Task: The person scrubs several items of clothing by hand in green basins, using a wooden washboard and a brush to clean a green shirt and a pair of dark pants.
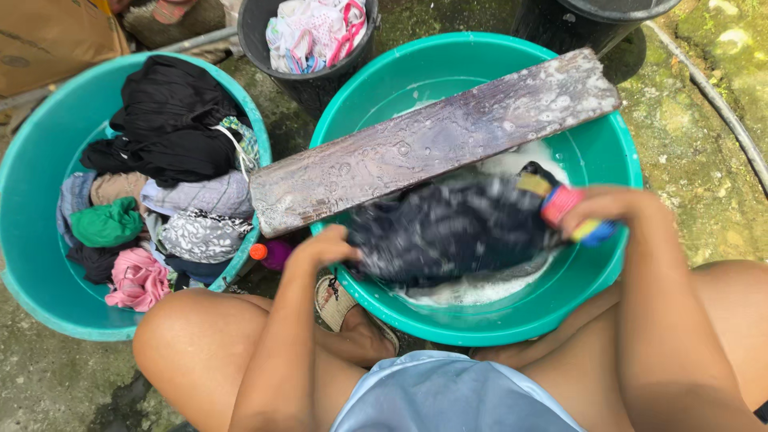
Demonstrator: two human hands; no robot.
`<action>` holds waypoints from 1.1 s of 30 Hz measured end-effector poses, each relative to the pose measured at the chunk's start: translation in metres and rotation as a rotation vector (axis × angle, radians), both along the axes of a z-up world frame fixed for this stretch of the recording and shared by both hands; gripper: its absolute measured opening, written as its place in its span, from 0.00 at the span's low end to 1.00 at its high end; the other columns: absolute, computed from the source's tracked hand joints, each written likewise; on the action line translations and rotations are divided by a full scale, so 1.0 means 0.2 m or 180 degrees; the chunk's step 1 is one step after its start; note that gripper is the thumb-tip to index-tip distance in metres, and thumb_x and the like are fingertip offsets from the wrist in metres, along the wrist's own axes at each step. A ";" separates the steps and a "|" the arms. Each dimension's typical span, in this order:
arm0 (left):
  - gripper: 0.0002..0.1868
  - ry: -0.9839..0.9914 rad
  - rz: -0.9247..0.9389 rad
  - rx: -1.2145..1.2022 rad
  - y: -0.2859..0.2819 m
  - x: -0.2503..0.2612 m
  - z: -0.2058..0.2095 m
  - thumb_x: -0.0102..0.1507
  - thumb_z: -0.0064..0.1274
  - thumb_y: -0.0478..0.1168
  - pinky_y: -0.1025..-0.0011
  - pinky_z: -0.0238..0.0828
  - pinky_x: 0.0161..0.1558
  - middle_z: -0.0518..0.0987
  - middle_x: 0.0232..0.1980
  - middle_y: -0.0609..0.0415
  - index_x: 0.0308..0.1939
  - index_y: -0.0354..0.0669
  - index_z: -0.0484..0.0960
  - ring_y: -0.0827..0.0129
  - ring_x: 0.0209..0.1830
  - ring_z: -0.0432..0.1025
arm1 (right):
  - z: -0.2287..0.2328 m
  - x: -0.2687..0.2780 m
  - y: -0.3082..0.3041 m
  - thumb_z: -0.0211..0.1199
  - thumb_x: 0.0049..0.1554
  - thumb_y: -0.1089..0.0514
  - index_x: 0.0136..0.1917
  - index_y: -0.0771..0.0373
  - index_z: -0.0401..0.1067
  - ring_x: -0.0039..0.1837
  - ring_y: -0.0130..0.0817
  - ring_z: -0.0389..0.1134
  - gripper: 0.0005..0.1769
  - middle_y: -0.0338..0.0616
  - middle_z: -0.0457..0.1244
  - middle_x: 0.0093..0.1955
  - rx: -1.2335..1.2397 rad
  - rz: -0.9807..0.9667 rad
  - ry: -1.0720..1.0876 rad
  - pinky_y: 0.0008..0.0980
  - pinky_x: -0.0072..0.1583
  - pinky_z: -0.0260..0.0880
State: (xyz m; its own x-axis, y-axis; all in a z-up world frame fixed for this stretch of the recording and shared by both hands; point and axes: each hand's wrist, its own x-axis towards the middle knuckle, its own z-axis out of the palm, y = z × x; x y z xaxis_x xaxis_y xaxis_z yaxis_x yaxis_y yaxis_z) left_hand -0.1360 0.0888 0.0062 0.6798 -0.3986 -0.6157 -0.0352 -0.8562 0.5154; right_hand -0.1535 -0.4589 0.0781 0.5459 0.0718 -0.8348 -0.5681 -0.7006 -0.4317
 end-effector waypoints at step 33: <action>0.43 0.0918 -0.1299 0.1115 -0.60 -0.38 -0.79 0.66 0.38 0.72 0.47 0.40 0.77 0.62 0.77 0.39 0.73 0.45 0.70 0.38 0.80 0.48 | -1.35 -0.54 0.88 0.74 0.44 0.49 0.56 0.61 0.80 0.58 0.45 0.71 0.27 0.49 0.68 0.53 -0.0938 0.2285 0.0136 0.40 0.60 0.72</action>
State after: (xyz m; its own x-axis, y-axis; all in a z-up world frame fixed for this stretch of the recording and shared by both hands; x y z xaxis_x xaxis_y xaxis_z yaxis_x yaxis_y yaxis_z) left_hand -0.2110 -0.0311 -0.1516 0.3013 -0.3322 -0.8938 -0.2970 -0.9234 0.2431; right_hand -0.2622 -0.2837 -0.1919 0.4167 0.1673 -0.8935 0.0562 -0.9858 -0.1584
